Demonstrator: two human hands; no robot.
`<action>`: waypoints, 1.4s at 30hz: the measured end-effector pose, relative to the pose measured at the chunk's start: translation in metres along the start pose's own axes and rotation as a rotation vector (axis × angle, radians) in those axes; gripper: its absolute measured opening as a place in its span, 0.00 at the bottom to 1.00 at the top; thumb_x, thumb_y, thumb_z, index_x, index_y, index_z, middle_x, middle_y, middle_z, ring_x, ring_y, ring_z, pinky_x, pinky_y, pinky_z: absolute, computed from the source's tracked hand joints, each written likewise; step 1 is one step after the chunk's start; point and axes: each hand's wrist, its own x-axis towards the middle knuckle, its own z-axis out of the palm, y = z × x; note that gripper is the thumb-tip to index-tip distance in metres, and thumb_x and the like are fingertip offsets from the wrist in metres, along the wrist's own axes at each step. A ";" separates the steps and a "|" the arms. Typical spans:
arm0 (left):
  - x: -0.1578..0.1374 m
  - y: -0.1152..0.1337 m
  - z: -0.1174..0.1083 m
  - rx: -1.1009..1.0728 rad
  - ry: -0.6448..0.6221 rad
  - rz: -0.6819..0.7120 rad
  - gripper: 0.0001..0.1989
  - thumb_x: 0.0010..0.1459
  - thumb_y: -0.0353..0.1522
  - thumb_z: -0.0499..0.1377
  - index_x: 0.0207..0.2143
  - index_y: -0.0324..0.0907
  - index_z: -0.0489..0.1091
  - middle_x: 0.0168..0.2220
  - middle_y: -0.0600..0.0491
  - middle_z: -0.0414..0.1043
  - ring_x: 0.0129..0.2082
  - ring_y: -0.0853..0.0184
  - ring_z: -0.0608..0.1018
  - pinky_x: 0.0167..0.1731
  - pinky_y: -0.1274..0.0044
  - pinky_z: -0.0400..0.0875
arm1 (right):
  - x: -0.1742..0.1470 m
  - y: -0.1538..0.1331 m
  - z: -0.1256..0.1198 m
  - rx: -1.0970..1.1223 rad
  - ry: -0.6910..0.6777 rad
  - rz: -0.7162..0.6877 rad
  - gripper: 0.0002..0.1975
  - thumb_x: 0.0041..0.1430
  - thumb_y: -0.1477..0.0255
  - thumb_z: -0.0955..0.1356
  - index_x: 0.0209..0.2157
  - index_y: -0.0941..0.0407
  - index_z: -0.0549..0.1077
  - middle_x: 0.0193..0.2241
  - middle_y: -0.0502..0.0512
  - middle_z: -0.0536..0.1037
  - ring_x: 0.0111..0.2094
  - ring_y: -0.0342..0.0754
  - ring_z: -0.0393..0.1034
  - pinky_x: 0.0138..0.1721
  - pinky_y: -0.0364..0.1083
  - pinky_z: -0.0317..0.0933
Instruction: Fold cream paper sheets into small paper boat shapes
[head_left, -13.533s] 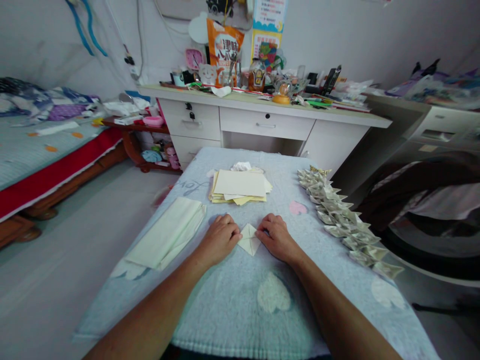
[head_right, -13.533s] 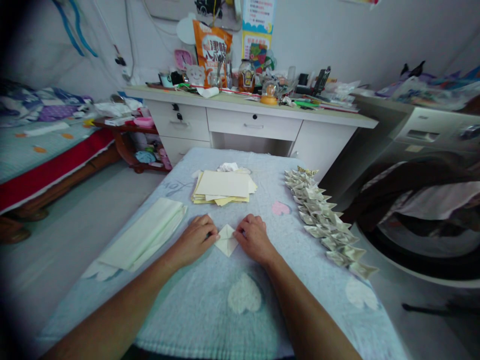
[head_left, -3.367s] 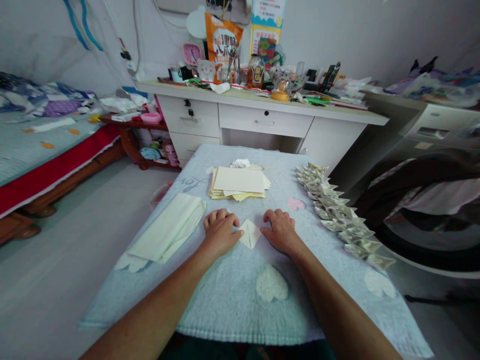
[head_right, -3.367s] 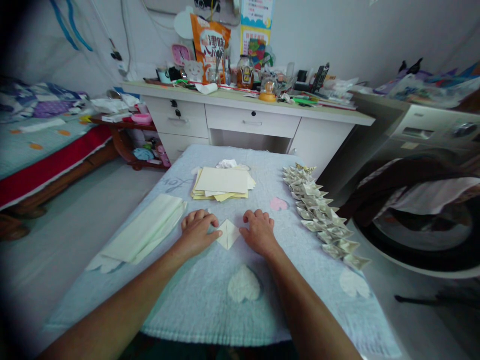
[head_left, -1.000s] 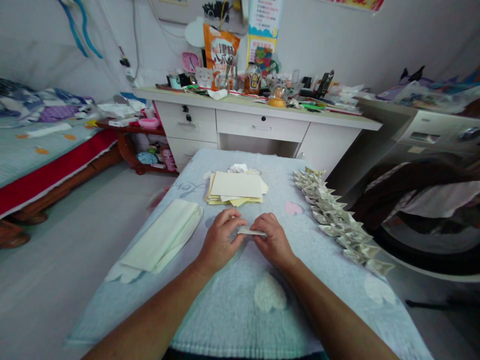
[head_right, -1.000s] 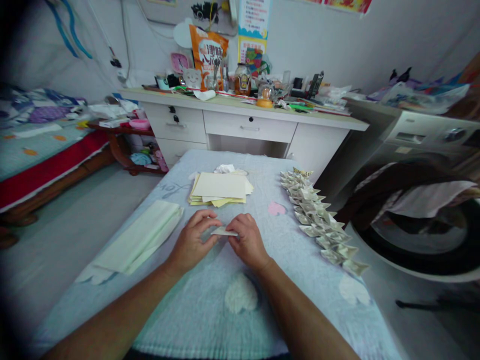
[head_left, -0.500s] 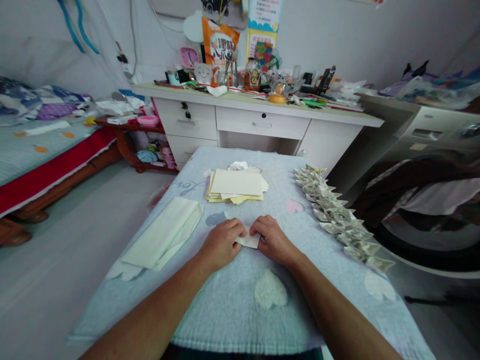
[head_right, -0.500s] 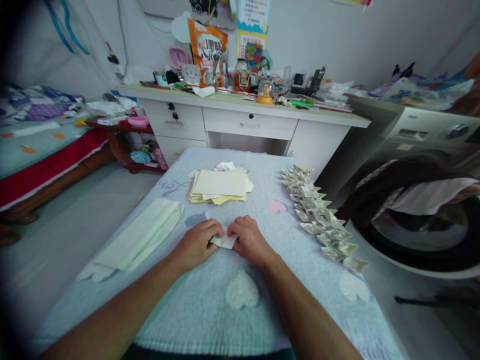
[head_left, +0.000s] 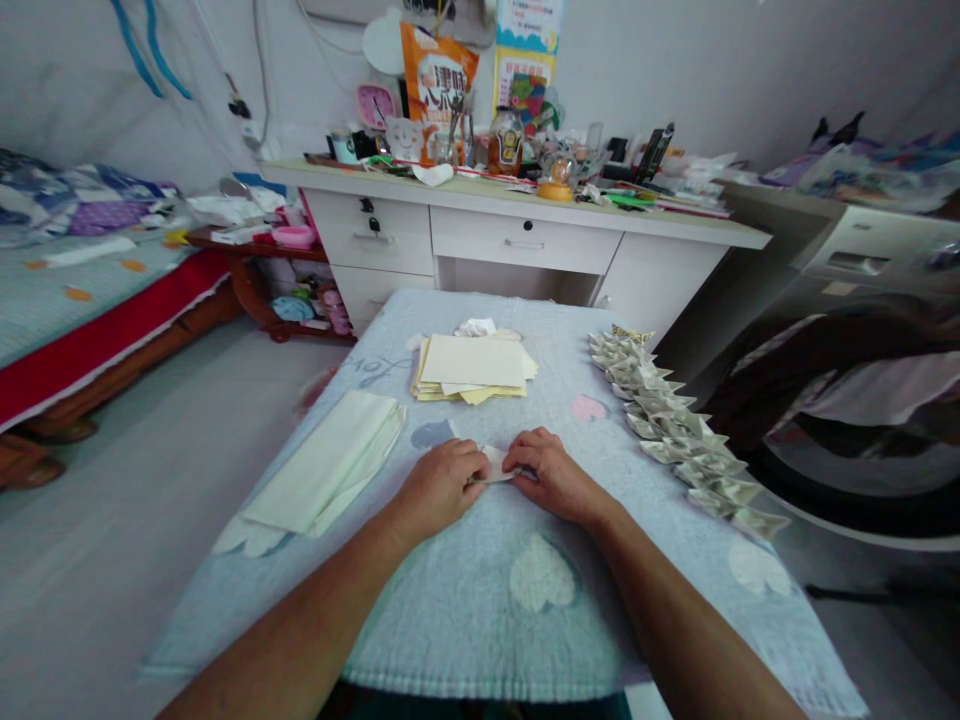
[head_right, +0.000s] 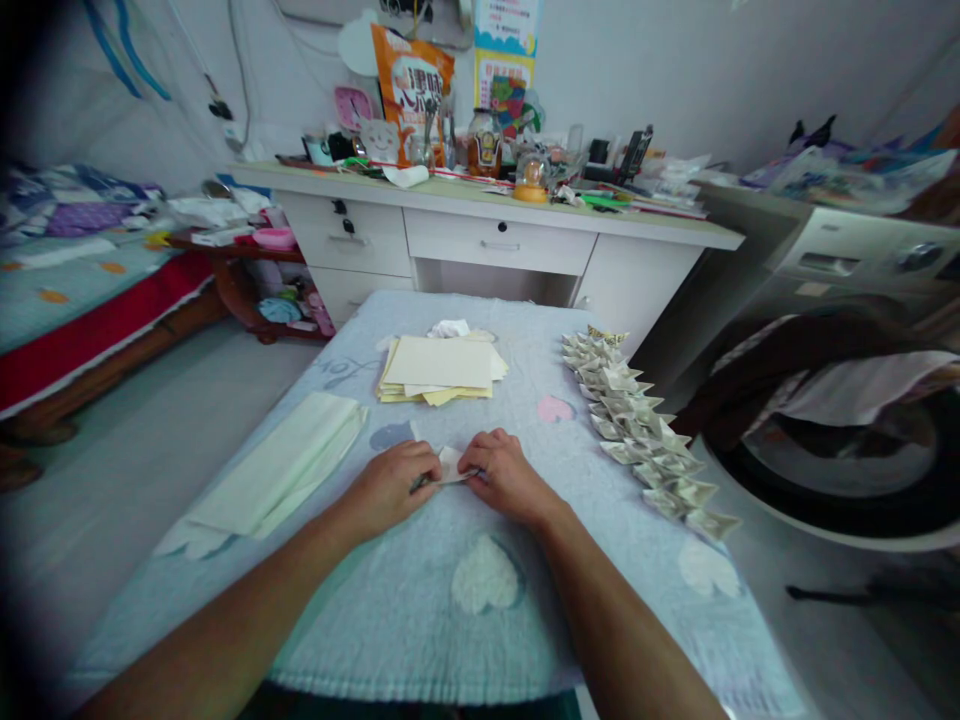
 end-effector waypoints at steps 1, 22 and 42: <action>0.000 -0.001 0.000 -0.014 0.005 -0.023 0.03 0.52 0.26 0.57 0.28 0.42 0.69 0.30 0.53 0.67 0.35 0.65 0.70 0.35 0.76 0.61 | 0.000 0.001 0.000 0.020 0.003 0.013 0.09 0.53 0.82 0.68 0.34 0.55 0.74 0.34 0.52 0.73 0.40 0.48 0.62 0.43 0.47 0.51; 0.002 -0.001 -0.001 -0.002 0.083 -0.208 0.08 0.54 0.30 0.56 0.23 0.41 0.70 0.28 0.51 0.68 0.35 0.63 0.71 0.36 0.73 0.62 | 0.007 0.005 0.011 -0.020 0.109 0.288 0.06 0.59 0.70 0.68 0.31 0.56 0.75 0.36 0.55 0.70 0.41 0.49 0.59 0.43 0.49 0.51; 0.000 0.003 0.006 0.206 0.125 -0.252 0.10 0.56 0.32 0.54 0.23 0.41 0.69 0.32 0.47 0.68 0.36 0.58 0.69 0.36 0.68 0.60 | 0.013 0.000 0.017 -0.089 0.160 0.395 0.07 0.55 0.70 0.71 0.25 0.57 0.74 0.34 0.56 0.70 0.40 0.51 0.58 0.39 0.48 0.49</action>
